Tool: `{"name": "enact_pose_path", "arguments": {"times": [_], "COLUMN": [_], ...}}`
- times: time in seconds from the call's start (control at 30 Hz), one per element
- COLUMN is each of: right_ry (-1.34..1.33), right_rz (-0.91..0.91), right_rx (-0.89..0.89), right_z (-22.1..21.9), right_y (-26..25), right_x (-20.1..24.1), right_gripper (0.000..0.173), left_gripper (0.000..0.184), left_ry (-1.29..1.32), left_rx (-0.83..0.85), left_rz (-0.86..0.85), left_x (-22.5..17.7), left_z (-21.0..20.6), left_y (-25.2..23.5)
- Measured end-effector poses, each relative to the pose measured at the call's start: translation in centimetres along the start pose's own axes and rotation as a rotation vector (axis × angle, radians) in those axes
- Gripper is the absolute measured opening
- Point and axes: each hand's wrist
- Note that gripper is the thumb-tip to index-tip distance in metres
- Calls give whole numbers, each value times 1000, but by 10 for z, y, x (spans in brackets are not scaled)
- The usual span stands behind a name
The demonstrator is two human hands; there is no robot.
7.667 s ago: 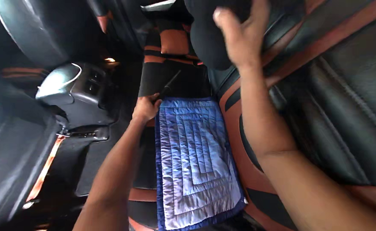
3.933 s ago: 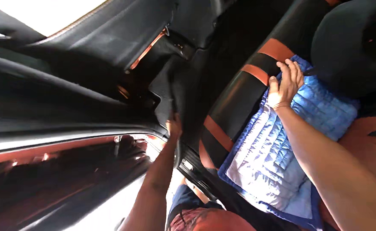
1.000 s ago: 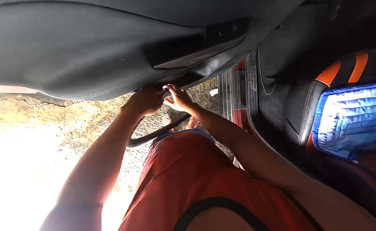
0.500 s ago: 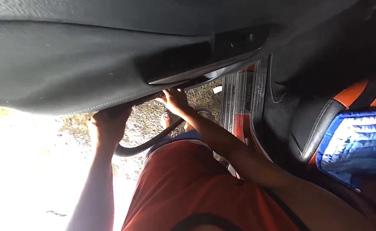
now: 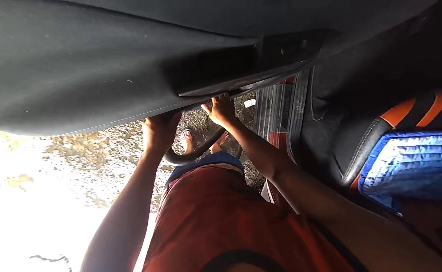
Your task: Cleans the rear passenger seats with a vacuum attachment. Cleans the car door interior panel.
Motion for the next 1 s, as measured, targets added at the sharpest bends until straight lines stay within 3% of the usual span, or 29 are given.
{"name": "enact_pose_path", "arguments": {"times": [0.1,0.23,0.3,0.37,0.47,0.53,0.6,0.67,0.77,0.9,1.0], "right_ry": [-47,-229,-269,-302,-217,-134,-145,-259,-261,-31,-75], "right_rz": [-57,43,138,131,68,-29,71,224,219,50,25], "right_rx": [28,-58,-10,139,-34,89,-64,-267,-435,-316,-96], "right_z": [-13,-19,-1,46,28,18,-18,-21,-10,-4,29], "right_y": [-3,21,52,85,69,42,18,18,24,-3,-9], "right_x": [3,62,83,95,71,51,19,18,12,-25,-36], "right_gripper": [77,78,77,72,66,67,77,86,63,53,54], "left_gripper": [47,49,44,41,46,50,48,40,44,66,71], "left_ry": [-120,-344,-371,-336,-274,-239,-196,-149,-138,51,145], "left_rx": [21,-43,-92,-111,-141,-171,-125,-64,29,231,272], "left_rz": [93,39,49,72,92,22,-61,-152,-217,-391,-465], "left_x": [-2,-27,-12,1,1,6,7,-4,-26,-67,-100], "left_z": [1,59,82,88,73,68,70,70,55,31,26], "left_y": [14,54,69,70,55,53,58,65,67,44,40]}}
Point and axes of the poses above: each hand's wrist, its own y-axis away from the middle knuckle, its own z-axis out of the back of the hand, x = y × z, and after that the axes turned 4 degrees about -y, right-handed
